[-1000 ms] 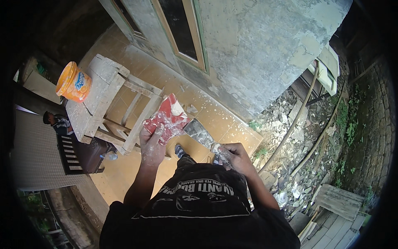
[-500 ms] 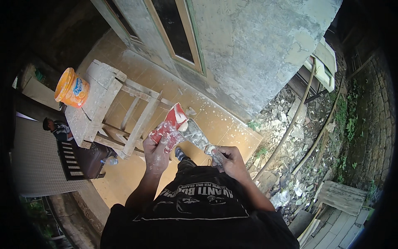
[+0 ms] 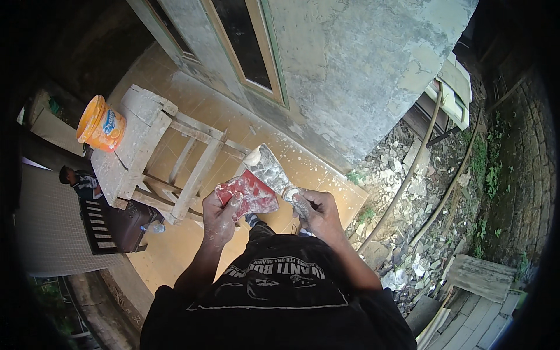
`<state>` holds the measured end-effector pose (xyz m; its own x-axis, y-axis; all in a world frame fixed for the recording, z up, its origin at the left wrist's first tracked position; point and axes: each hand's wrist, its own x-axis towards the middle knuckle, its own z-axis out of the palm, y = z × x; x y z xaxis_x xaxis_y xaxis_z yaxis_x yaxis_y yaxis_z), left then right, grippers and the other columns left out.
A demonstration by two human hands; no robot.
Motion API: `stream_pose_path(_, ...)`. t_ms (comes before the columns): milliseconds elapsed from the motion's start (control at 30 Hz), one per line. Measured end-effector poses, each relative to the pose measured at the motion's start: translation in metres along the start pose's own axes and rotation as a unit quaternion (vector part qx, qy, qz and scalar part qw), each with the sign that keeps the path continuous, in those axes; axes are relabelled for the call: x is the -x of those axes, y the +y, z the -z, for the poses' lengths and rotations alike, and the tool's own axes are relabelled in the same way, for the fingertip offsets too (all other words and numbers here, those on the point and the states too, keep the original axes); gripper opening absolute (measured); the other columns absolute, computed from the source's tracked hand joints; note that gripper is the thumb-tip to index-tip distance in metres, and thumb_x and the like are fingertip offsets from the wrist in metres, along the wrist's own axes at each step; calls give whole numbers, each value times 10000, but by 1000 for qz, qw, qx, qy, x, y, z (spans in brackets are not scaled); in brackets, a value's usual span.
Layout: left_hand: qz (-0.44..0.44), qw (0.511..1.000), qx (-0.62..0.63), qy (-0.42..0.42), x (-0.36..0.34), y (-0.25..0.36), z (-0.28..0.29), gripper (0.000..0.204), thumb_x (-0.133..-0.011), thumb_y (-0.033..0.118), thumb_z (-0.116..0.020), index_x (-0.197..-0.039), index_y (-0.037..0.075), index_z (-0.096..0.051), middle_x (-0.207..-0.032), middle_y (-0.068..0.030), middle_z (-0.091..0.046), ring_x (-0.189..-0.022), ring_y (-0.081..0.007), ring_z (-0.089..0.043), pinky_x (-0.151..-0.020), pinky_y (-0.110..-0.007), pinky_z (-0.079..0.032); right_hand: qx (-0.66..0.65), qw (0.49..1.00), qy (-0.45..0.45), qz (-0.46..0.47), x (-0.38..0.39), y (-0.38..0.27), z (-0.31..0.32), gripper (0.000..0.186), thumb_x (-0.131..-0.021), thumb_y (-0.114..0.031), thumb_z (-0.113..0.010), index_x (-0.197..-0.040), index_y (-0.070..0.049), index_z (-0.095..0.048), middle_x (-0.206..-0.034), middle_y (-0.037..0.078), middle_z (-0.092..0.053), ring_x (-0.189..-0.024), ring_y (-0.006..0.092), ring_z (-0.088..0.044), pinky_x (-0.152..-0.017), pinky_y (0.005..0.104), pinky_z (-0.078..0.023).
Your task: The person scoops plaster from a bucket with a putty knife and applies it onto a wall using scrapers.
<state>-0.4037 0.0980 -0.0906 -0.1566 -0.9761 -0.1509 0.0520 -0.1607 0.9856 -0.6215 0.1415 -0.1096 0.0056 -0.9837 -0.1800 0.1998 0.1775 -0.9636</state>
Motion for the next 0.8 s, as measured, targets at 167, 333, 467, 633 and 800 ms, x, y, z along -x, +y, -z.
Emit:
stream_pose_path(167, 45, 970, 234, -48, -12, 8, 14, 188, -869, -26, -520, -1055, -40, -541, -968, -94, -625, -861, -149, -625, -770, -288, -518, 318, 888, 121, 308, -7, 19, 6, 266, -732, -45, -719, -993, -88, -691, -891, 79, -605, -696, 171, -544, -608, 314, -398)
stream_pose_path(333, 77, 960, 268, -33, -12, 10, 32, 208, -851, -12, -537, -1057, -22, -557, -985, -100, -629, -887, -170, -630, -777, -301, -517, 481, 797, 159, 327, 9, 15, 18, 304, -701, -51, -730, -997, -109, -695, -889, 61, -605, -705, 185, -528, -684, 330, -353)
stream_pose_path(467, -10, 967, 253, 8, -14, 3, 37, 233, -863, -38, -512, -1094, -21, -545, -1075, -119, -604, -978, -199, -612, -854, -356, -510, 297, 928, 117, 192, 19, 20, 32, 223, -787, -68, -680, -1009, -60, -687, -806, 52, -633, -665, 171, -553, -656, 300, -390)
stream_pose_path(633, -85, 980, 179, -28, -10, -11, 4, 218, -894, -36, -503, -1102, -75, -554, -1052, -116, -611, -954, -174, -613, -856, -321, -504, -1, 997, -62, -48, 16, 31, 37, 211, -921, -110, -537, -999, 50, -649, -665, 55, -629, -466, 87, -502, -420, 224, -360)
stream_pose_path(800, -79, 995, 2, -62, -1, -35, -10, 214, -891, -42, -517, -1097, -84, -555, -1018, -109, -625, -908, -152, -616, -826, -291, -507, -128, 991, -24, -7, 4, 12, 28, 219, -928, -123, -503, -908, 42, -646, -642, 67, -608, -461, 95, -496, -411, 221, -349)
